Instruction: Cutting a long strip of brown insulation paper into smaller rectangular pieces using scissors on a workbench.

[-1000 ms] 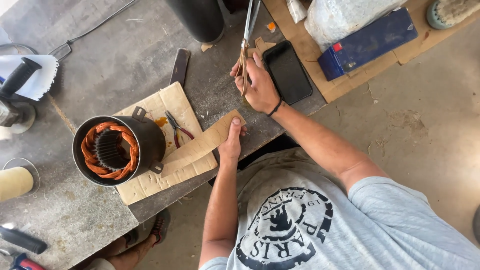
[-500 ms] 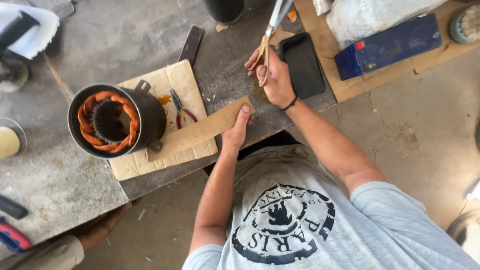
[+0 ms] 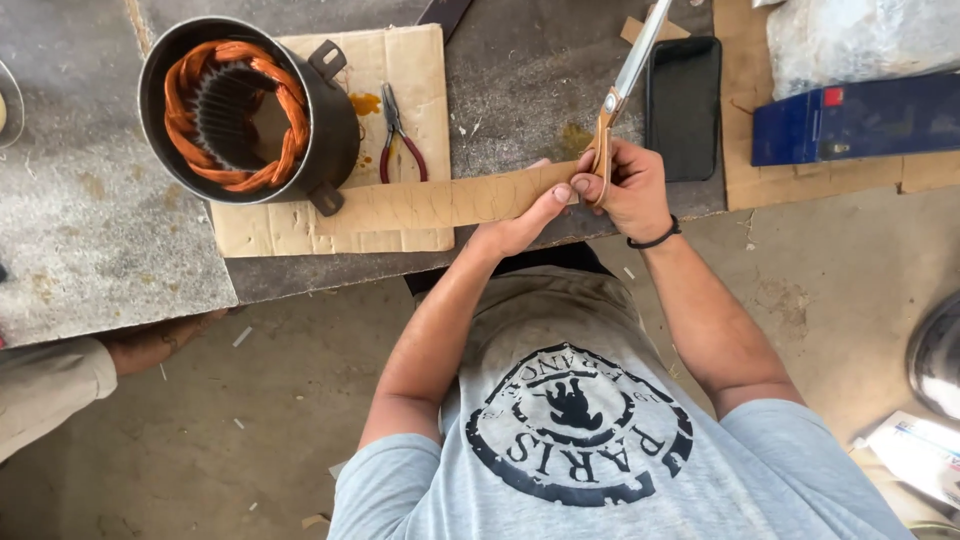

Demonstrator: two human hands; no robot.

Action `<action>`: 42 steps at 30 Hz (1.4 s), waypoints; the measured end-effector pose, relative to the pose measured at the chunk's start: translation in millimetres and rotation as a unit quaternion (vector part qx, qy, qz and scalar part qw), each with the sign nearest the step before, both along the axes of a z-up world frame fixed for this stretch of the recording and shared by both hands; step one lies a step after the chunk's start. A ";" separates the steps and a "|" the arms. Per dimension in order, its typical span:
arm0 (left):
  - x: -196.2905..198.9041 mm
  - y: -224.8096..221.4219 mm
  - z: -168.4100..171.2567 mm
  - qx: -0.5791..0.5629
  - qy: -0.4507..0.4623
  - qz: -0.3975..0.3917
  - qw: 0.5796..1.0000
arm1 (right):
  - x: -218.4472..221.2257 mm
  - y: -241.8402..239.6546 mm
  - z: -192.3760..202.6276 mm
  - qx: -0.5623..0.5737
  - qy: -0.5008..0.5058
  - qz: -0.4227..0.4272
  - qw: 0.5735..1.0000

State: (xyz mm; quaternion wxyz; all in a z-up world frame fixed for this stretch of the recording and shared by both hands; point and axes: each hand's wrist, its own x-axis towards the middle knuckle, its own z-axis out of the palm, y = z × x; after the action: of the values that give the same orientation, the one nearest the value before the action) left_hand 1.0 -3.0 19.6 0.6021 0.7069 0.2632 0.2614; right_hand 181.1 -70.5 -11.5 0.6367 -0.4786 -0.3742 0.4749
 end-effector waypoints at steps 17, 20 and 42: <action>-0.8 4.8 -22.2 -0.062 -0.140 0.164 0.975 | -7.7 -45.0 23.2 -0.058 -0.031 -0.049 0.997; -4.0 -0.2 -32.5 -0.083 -0.127 0.181 0.972 | -6.9 -83.9 15.1 -0.094 -0.093 0.003 0.991; -5.5 4.8 29.4 -0.070 -0.097 0.158 0.980 | -50.1 -82.8 25.0 -0.124 -0.113 0.117 0.979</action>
State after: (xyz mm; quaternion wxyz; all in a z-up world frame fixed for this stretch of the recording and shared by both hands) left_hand -4.5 1.9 49.0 0.6240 0.5841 0.3296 0.4010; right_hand 131.0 -153.2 13.5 0.4664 -0.5572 -0.4355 0.5313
